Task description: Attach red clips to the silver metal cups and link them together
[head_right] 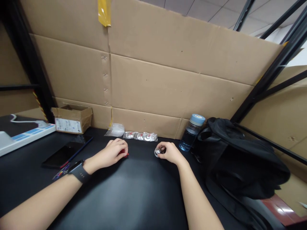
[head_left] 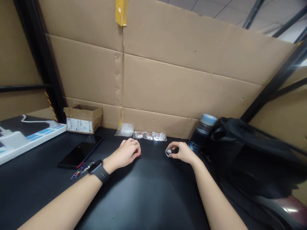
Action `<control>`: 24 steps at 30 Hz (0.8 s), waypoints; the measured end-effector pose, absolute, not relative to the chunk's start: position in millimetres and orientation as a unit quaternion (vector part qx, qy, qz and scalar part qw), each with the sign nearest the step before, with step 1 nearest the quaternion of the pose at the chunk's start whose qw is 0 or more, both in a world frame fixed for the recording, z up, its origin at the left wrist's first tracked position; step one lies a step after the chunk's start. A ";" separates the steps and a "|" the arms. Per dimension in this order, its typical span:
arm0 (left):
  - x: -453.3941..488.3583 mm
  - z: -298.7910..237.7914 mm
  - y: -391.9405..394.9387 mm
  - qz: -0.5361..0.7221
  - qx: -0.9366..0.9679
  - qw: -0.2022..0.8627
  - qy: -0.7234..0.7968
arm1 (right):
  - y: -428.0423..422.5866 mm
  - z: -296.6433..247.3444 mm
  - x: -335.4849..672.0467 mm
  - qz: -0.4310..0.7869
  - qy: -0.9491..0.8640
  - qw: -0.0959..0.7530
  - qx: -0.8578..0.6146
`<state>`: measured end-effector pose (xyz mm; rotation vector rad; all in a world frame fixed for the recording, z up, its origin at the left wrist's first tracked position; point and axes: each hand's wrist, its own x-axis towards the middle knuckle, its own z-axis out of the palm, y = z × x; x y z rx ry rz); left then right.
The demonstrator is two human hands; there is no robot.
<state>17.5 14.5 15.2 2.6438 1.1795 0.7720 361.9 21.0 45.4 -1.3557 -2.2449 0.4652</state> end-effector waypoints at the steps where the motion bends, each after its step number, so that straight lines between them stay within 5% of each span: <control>1: 18.6 16.5 14.1 0.266 0.877 0.078 0.392 | 20.7 46.0 362.0 0.171 -0.816 0.244 -0.495; 24: 35.4 32.3 -0.3 0.389 0.816 0.055 0.424 | -14.4 28.5 258.6 0.092 -0.787 0.490 -0.364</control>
